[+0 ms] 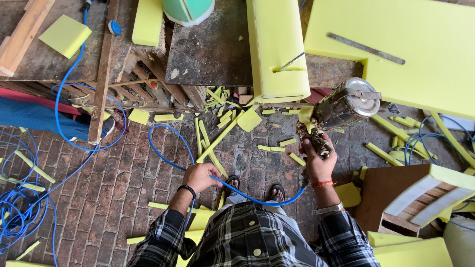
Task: The person wraps yellow foam around metal rods, folds and smooths the foam to form cylindrical cushions, and uses a pneumatic nail gun to secure the foam. The person also cuts foam sheets and assembles them into larger cushion blocks.
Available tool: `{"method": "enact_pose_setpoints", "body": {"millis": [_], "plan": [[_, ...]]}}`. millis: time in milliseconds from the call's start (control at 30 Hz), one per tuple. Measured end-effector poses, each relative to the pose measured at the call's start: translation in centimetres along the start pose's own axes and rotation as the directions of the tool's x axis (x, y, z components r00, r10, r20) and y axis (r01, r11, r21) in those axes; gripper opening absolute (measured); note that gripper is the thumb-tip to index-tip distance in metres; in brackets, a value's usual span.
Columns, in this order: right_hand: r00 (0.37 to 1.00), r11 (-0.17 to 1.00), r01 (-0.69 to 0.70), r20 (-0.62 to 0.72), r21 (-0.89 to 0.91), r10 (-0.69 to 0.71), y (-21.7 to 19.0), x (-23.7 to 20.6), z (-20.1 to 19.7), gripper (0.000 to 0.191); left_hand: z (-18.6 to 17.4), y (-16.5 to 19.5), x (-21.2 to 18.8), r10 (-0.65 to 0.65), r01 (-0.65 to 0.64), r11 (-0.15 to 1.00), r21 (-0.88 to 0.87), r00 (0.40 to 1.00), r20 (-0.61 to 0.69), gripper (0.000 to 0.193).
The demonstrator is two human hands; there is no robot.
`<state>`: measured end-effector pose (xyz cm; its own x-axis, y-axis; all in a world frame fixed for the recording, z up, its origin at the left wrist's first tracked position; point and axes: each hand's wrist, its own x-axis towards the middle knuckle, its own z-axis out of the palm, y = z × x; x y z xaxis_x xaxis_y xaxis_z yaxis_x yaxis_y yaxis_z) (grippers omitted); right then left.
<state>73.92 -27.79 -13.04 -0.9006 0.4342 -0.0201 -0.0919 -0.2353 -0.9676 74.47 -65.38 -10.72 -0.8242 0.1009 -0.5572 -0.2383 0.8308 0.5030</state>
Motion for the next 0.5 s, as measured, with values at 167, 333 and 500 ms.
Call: {"method": "enact_pose_setpoints", "body": {"millis": [167, 333, 500], "plan": [[0.999, 0.998, 0.018, -0.027, -0.056, -0.020, -0.4, 0.4, -1.9, 0.036, 1.9, 1.0, 0.8, -0.003, 0.003, 1.000, 0.014, 1.000, 0.009, 0.031], [0.998, 1.000, -0.014, -0.069, -0.014, 0.013, -0.7, 0.9, -3.5, 0.039, 3.3, 2.2, 1.2, -0.008, 0.008, 1.000, 0.019, 0.999, 0.036, 0.032], [0.998, 1.000, 0.015, -0.065, 0.010, -0.014, -1.0, 1.5, -5.1, 0.037, 4.6, 3.3, 0.8, -0.031, 0.030, 0.997, 0.072, 0.999, 0.009, 0.034]]}}
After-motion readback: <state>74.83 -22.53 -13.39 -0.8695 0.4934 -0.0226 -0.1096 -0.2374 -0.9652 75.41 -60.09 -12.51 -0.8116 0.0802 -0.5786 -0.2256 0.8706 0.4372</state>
